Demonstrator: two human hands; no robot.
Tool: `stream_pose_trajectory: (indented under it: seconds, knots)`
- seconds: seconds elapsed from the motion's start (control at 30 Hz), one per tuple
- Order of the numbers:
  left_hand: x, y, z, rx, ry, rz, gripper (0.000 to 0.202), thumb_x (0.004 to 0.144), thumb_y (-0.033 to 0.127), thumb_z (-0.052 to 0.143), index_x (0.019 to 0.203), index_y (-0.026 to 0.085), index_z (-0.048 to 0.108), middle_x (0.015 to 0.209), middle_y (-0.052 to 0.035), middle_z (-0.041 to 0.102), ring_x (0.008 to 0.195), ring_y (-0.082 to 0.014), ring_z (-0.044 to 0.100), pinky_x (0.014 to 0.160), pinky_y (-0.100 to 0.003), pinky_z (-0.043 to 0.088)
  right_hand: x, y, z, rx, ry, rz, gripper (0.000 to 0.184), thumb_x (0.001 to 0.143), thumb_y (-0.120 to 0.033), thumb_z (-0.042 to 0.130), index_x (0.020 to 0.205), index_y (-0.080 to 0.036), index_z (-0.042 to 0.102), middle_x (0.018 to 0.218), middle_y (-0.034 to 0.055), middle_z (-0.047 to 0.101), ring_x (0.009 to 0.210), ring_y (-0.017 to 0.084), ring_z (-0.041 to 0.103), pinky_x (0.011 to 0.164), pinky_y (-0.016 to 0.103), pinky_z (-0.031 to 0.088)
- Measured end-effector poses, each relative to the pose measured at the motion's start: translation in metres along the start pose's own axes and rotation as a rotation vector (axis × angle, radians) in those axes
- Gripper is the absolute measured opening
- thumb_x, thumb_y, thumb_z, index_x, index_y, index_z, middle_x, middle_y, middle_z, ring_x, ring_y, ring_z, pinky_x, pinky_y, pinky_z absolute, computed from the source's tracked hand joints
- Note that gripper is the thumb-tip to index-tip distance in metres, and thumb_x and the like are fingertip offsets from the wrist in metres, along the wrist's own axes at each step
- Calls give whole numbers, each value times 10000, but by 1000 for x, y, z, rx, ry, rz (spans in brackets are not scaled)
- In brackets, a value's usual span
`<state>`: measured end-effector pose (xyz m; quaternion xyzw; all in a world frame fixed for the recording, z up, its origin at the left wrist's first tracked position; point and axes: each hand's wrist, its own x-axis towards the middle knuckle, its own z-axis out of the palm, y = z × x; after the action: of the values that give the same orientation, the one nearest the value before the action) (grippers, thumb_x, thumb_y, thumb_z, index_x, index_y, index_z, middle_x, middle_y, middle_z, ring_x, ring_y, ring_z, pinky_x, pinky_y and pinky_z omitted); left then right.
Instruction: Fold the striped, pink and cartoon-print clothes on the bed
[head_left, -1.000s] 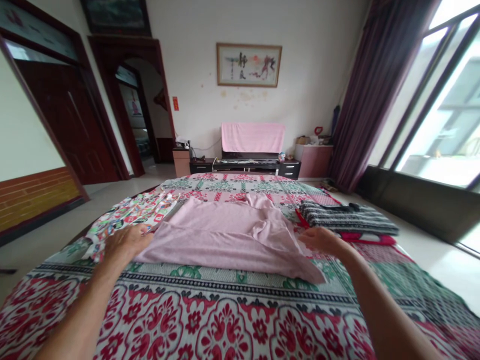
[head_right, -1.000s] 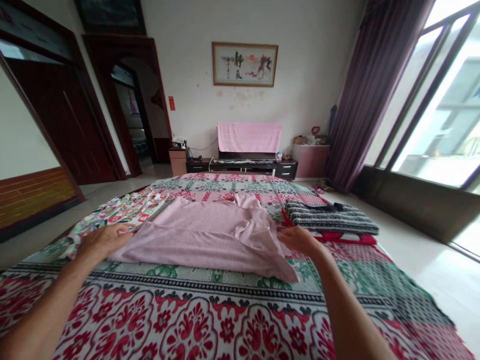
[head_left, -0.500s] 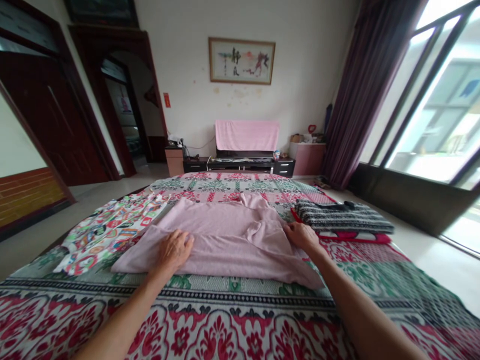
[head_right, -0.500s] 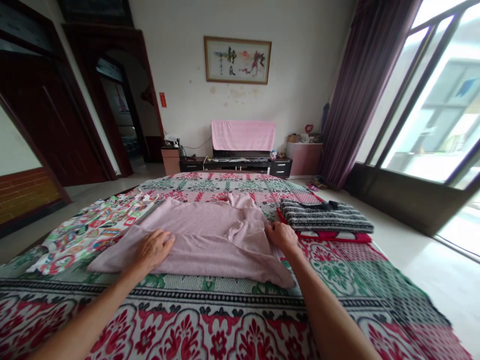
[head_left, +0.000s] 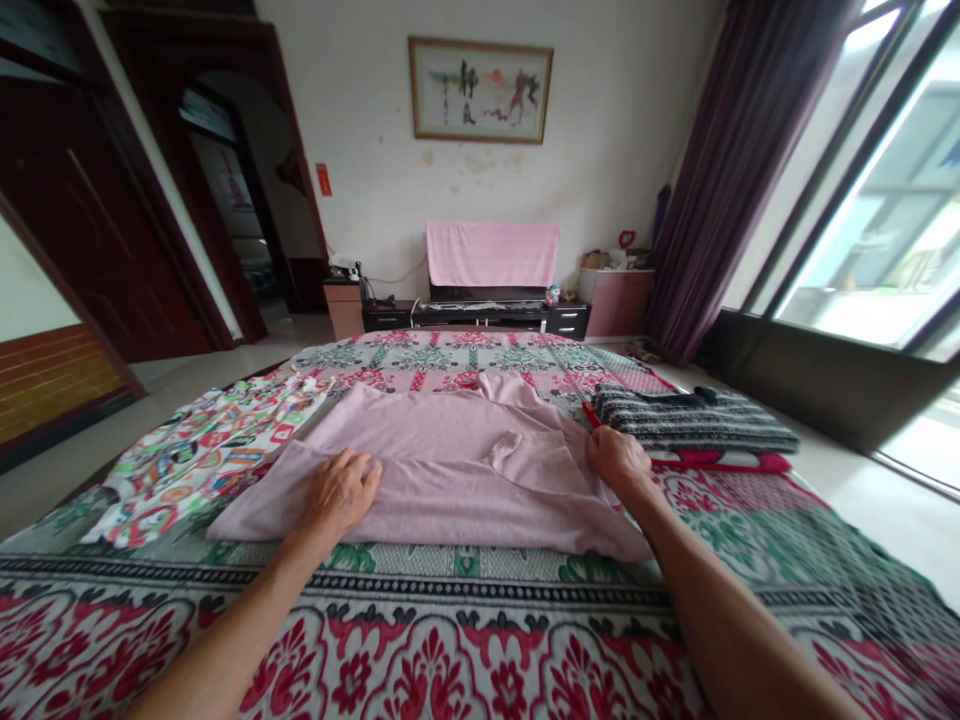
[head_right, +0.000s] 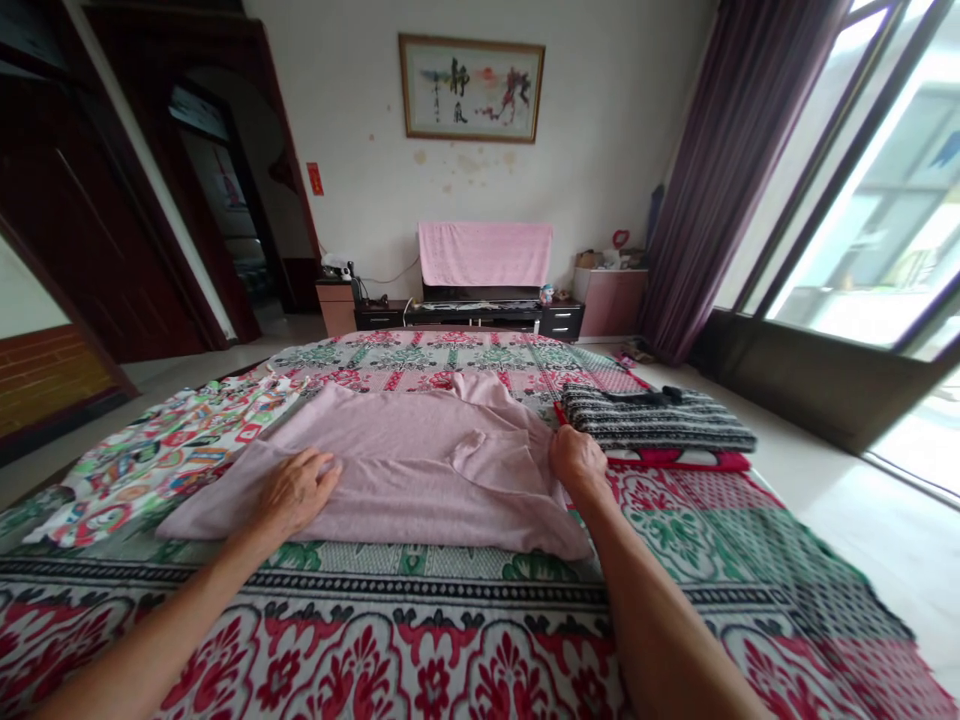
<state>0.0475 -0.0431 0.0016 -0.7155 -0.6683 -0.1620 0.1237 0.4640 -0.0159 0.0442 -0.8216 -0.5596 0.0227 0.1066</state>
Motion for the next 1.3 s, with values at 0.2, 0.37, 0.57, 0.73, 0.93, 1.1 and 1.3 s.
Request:
stream_pose_trajectory:
  seconds: [0.2, 0.37, 0.57, 0.73, 0.93, 1.1, 1.3]
  knots:
    - [0, 0, 1, -1, 8, -2, 400, 850, 406, 394, 1031, 162, 655, 1087, -112, 639, 1002, -249, 577, 934, -329, 416, -3, 5, -15, 19, -79, -161, 358, 805, -405, 456, 881, -155, 700, 807, 119, 700, 828, 236, 646, 646, 262, 425]
    - [-1, 0, 0, 7, 14, 12, 400, 857, 407, 376, 1009, 164, 654, 1054, -106, 645, 1000, -244, 582, 929, -319, 415, -14, 8, -16, -11, -138, -207, 428, 758, -470, 503, 940, -126, 681, 882, 137, 700, 869, 254, 642, 666, 264, 421]
    - [1, -2, 4, 15, 8, 4, 384, 852, 414, 377, 972, 183, 659, 1039, -99, 650, 966, -243, 595, 895, -322, 427, -32, 6, -4, 35, -35, -130, 461, 784, -293, 490, 1219, -153, 555, 1120, 149, 655, 1019, 256, 615, 791, 285, 424]
    - [2, -2, 5, -10, -4, -14, 386, 854, 419, 375, 992, 190, 654, 1035, -92, 647, 966, -241, 592, 892, -324, 426, -35, 14, -3, 75, -4, -133, 431, 793, -262, 468, 1196, -147, 567, 1112, 147, 660, 1043, 262, 605, 812, 292, 424]
    - [0, 1, 1, -26, 1, -13, 373, 857, 404, 385, 985, 175, 651, 1035, -110, 639, 981, -254, 583, 908, -341, 417, -37, 20, -12, 118, -133, -153, 497, 758, -466, 524, 1064, -99, 661, 971, 154, 697, 934, 279, 640, 723, 289, 447]
    - [-1, 5, -4, -48, 3, -43, 339, 858, 378, 401, 966, 182, 656, 1017, -114, 638, 993, -260, 575, 909, -354, 412, -44, 18, -11, 111, -103, -191, 461, 704, -360, 581, 1109, -150, 646, 955, 101, 708, 899, 244, 647, 722, 265, 440]
    - [-5, 10, -7, -79, 5, -59, 319, 858, 358, 425, 969, 170, 658, 1008, -124, 631, 990, -265, 570, 904, -369, 411, -39, 21, -3, 286, -25, -183, 432, 717, -292, 546, 1106, -126, 632, 816, 59, 701, 708, 177, 646, 578, 223, 433]
